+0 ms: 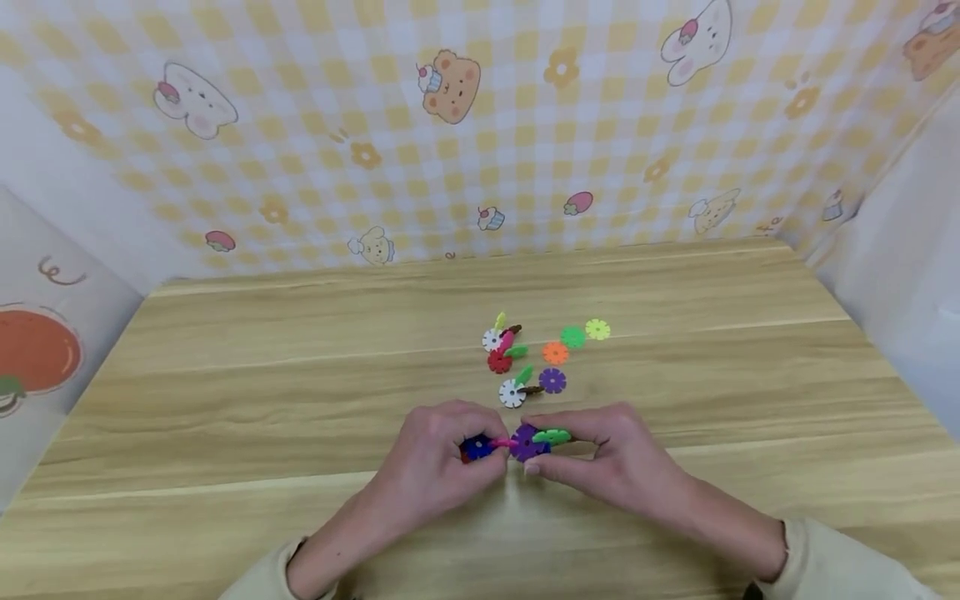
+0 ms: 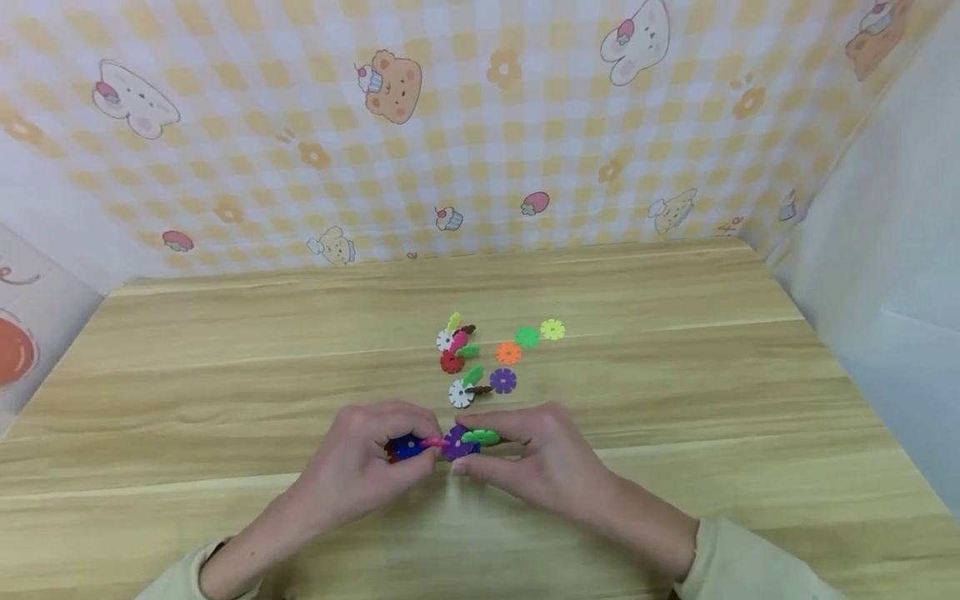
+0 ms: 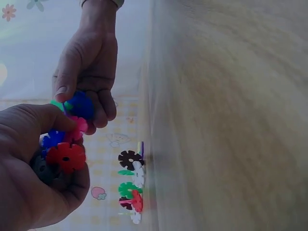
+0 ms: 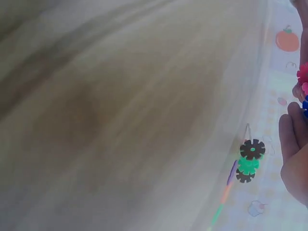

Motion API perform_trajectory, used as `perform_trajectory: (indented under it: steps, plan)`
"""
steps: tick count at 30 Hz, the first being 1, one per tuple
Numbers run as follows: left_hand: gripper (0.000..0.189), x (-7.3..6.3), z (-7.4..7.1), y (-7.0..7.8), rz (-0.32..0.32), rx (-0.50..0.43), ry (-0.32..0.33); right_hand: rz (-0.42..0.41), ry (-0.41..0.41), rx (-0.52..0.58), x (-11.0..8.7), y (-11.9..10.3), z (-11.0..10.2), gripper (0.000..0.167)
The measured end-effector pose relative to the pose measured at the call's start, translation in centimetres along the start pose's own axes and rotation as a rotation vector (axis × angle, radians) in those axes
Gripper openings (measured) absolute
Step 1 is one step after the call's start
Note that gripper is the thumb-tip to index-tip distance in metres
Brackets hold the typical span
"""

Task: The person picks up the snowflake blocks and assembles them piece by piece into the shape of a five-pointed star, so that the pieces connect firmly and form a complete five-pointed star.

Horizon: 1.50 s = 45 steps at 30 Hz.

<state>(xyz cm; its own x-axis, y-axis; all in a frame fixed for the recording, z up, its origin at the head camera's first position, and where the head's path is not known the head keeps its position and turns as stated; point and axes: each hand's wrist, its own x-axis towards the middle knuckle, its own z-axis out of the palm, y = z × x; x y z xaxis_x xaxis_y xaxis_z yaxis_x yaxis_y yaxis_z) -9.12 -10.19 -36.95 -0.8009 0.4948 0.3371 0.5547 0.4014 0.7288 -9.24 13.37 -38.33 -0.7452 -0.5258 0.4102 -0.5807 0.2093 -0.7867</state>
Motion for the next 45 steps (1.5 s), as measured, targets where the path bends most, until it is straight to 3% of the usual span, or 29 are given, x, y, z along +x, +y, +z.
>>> perform_trajectory:
  steps: [6,12,18,20,26,29,36,45]
  plan:
    - [0.015,0.4,0.1,0.3,-0.072,-0.068,0.018,0.063,-0.018,0.079,0.6,-0.3,-0.7,0.029]
    - [0.017,0.7,-0.1,0.5,-0.046,-0.085,0.032,0.078,-0.018,0.144,0.7,-0.2,-0.7,0.027]
    - [0.016,0.2,-0.2,0.1,-0.064,-0.150,-0.008,0.086,-0.016,0.128,0.7,-0.1,-0.5,0.027]
    - [0.014,0.0,-0.3,0.0,-0.107,-0.191,-0.016,0.126,-0.035,0.155,0.7,0.0,-0.5,0.029]
    - [0.018,-0.4,-0.6,-0.3,-0.234,-0.291,0.018,0.349,-0.047,0.281,0.1,-0.2,-0.6,0.041]
    - [0.027,-0.3,-0.6,-0.3,-0.260,-0.314,-0.008,0.390,-0.015,0.302,-0.1,-0.2,-0.5,0.035]
    - [0.038,-0.4,-0.5,-0.1,-0.273,-0.415,-0.125,0.338,-0.053,0.380,-0.2,-0.5,0.6,0.031]
    - [0.032,-0.4,-0.6,-0.2,-0.377,-0.546,-0.136,0.491,-0.028,0.492,0.0,-0.9,0.9,0.032]
